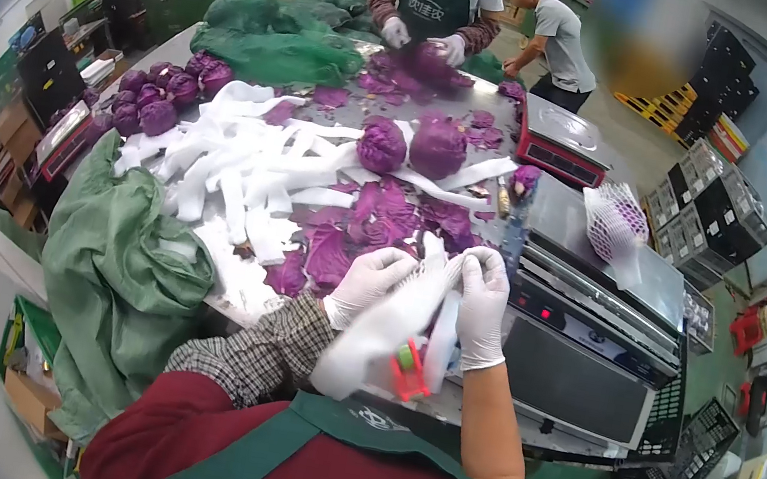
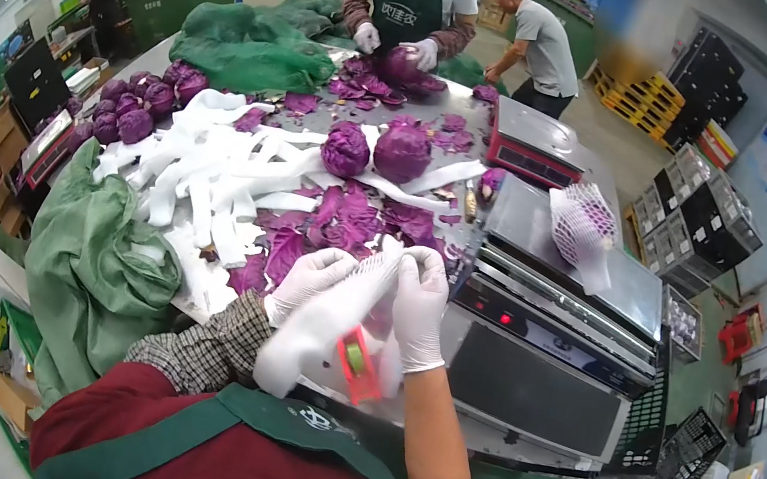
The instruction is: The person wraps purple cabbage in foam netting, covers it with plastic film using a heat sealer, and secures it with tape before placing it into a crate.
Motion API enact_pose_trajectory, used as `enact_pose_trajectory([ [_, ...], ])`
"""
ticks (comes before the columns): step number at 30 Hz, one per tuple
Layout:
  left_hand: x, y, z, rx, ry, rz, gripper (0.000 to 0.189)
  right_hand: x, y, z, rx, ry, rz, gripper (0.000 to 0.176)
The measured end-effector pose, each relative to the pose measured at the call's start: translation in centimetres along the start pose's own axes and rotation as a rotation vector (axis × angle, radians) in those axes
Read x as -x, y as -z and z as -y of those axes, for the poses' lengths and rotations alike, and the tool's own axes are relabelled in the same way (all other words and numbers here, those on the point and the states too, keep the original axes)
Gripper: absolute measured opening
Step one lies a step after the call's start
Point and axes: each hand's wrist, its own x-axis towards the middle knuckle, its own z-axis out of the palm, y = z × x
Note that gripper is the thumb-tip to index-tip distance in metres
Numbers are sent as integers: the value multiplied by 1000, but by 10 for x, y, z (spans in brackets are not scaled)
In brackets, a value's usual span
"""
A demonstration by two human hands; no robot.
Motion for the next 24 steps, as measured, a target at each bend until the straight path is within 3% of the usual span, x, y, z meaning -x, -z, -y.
enact_pose_trajectory([
  [2, -14, 26, 4, 188, 3, -81, 14, -2, -25, -7, 37, -111, -64, 5],
  [3, -23, 37, -1, 265, -24, -64, 15, -12, -20, -43, 41, -117, -1, 11],
  [4, -32, 50, -6, 346, -49, -52, 16, -26, -14, -93, 223, 82, 57, 23],
  [6, -52, 68, -13, 442, 9, -31, 14, -14, -45, -61, -75, -418, 128, 17],
  [8, -68, 83, -27, 584, 136, 9, 12, -26, -58, -51, 221, -390, 233, 11],
  [10, -66, 90, -49, 541, 159, 70, 9, -42, -64, -43, 453, -334, 230, 7],
  [12, -59, 104, -59, 256, 223, 239, 20, -82, -34, -41, 345, -261, 62, 15],
  [13, -59, 113, -60, 39, 326, 392, 20, -100, -28, -36, 259, 19, 32, 9],
  [14, -59, 125, -60, -176, 419, 506, 21, -112, -20, -31, 245, 79, 129, 7],
  [16, -93, 149, -25, -386, 238, 561, 21, -115, -54, -17, 59, -27, 116, 8],
  [18, -141, 159, -35, -222, 247, 353, 22, -122, -74, -15, -257, -242, 115, 14],
  [20, -190, 181, -58, 339, 47, 226, 17, -120, -128, -8, -145, -362, -41, 22],
  [21, -181, 180, -106, 577, 77, 99, 8, -126, -121, -26, 173, -312, 91, 17],
  [22, -204, 190, -98, 788, 131, 270, 11, -132, -114, -45, 537, -226, 211, 14],
  [23, -203, 185, -105, 727, 146, 167, 13, -138, -107, -63, 847, -117, 299, 13],
  [24, -206, 186, -106, 685, 173, 185, 19, -151, -112, -69, 818, -265, 345, 13],
])
